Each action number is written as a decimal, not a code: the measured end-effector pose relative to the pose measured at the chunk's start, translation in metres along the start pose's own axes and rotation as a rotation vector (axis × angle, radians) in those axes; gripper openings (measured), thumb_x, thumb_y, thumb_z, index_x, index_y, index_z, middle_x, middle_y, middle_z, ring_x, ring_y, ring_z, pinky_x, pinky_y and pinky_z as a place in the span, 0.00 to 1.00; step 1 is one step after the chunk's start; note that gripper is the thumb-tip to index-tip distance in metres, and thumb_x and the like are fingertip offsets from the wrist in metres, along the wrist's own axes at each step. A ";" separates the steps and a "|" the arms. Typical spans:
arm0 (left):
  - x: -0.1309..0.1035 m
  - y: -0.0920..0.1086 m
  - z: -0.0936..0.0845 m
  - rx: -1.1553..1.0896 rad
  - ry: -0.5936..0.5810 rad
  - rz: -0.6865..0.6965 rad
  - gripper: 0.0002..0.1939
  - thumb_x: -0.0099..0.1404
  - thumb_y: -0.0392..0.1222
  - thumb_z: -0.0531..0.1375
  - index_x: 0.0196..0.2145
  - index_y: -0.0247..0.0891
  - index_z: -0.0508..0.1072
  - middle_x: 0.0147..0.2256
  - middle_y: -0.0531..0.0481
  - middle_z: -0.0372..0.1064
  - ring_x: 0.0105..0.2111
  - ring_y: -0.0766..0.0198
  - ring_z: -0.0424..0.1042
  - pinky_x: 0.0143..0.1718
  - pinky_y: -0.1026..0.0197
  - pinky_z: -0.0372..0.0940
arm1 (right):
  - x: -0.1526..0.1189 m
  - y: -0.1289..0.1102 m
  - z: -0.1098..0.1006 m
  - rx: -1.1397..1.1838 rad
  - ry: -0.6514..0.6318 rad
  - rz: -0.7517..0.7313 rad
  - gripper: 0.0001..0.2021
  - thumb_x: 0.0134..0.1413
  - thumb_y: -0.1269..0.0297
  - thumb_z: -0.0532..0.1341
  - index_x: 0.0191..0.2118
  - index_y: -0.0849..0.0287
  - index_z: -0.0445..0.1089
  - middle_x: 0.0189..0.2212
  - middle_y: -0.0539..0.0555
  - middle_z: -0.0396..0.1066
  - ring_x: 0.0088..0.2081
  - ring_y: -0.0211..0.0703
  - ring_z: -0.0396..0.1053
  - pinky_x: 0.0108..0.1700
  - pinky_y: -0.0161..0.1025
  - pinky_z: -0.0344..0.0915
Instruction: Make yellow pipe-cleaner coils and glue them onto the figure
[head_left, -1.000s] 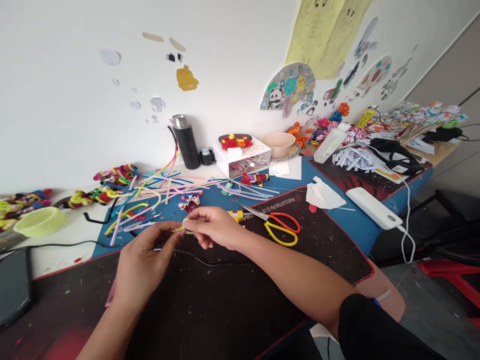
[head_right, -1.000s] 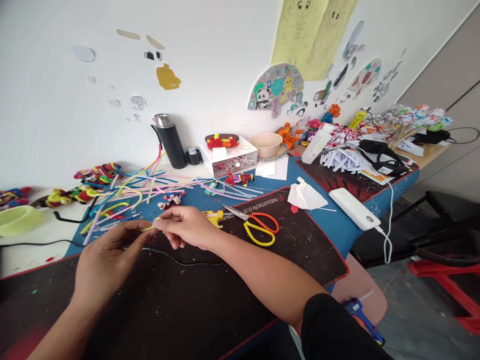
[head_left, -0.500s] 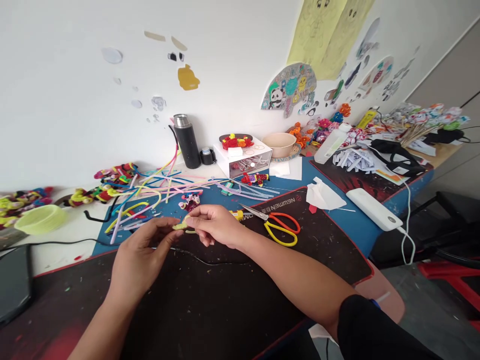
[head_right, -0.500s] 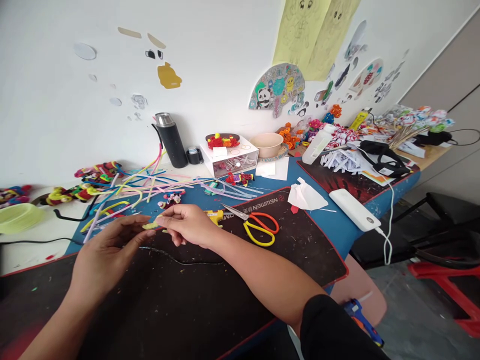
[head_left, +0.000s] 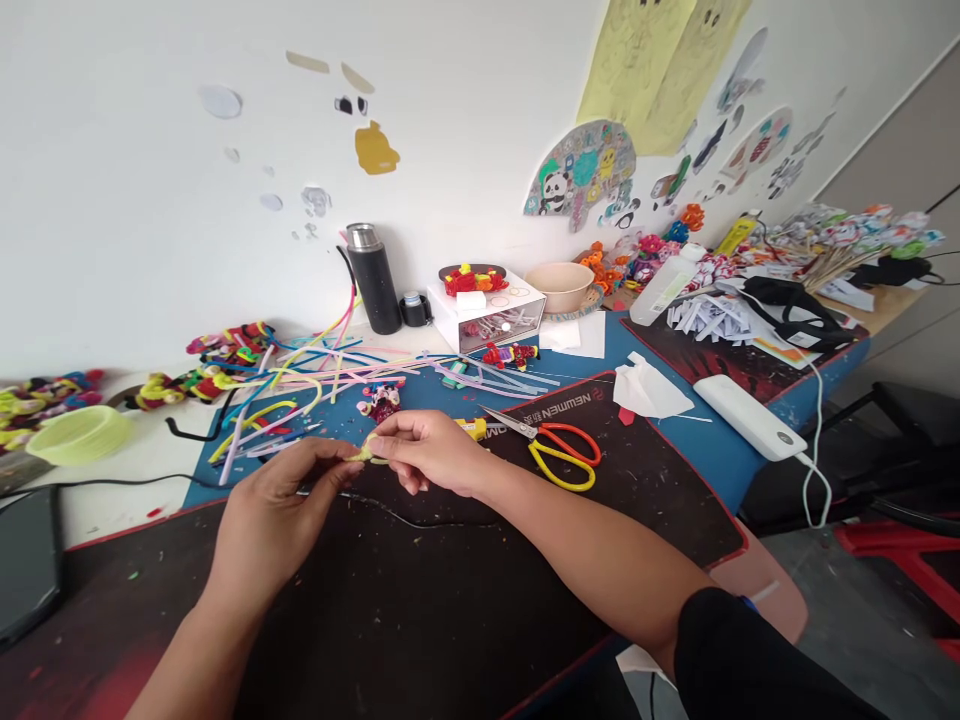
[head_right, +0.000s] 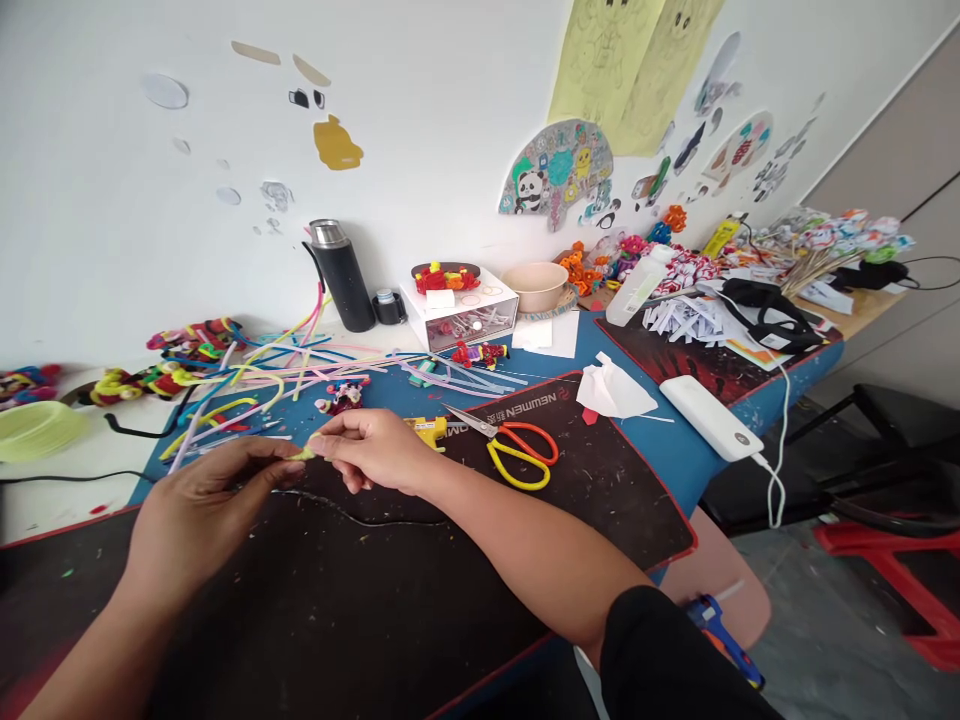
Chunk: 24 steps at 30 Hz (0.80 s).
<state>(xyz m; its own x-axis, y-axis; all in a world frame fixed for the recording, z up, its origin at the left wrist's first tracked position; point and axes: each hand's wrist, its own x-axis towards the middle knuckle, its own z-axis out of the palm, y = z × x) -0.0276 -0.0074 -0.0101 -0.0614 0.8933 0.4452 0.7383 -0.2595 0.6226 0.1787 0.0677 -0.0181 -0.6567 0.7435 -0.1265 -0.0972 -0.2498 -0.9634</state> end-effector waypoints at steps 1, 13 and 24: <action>0.000 0.001 0.000 -0.010 0.011 0.000 0.11 0.70 0.58 0.67 0.38 0.52 0.84 0.36 0.54 0.87 0.33 0.55 0.85 0.38 0.59 0.77 | 0.000 0.000 0.000 0.003 0.005 0.002 0.16 0.65 0.52 0.75 0.42 0.58 0.74 0.19 0.40 0.67 0.17 0.33 0.64 0.21 0.31 0.57; 0.001 0.000 -0.001 -0.021 -0.069 0.064 0.08 0.71 0.52 0.65 0.38 0.51 0.84 0.37 0.54 0.87 0.36 0.56 0.85 0.41 0.61 0.75 | 0.001 0.004 -0.002 -0.032 -0.015 0.030 0.10 0.68 0.59 0.74 0.42 0.59 0.75 0.18 0.40 0.68 0.17 0.32 0.65 0.21 0.30 0.58; 0.001 0.000 -0.002 -0.176 -0.122 -0.213 0.18 0.62 0.65 0.70 0.38 0.51 0.87 0.36 0.51 0.88 0.34 0.52 0.84 0.39 0.58 0.76 | 0.000 0.001 -0.001 -0.004 -0.013 -0.001 0.11 0.68 0.57 0.73 0.42 0.58 0.75 0.18 0.39 0.67 0.17 0.32 0.65 0.20 0.30 0.57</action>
<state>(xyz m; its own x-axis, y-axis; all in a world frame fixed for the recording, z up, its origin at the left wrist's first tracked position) -0.0289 -0.0071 -0.0077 -0.1138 0.9692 0.2184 0.5890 -0.1112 0.8004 0.1792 0.0679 -0.0194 -0.6661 0.7357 -0.1227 -0.0948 -0.2467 -0.9644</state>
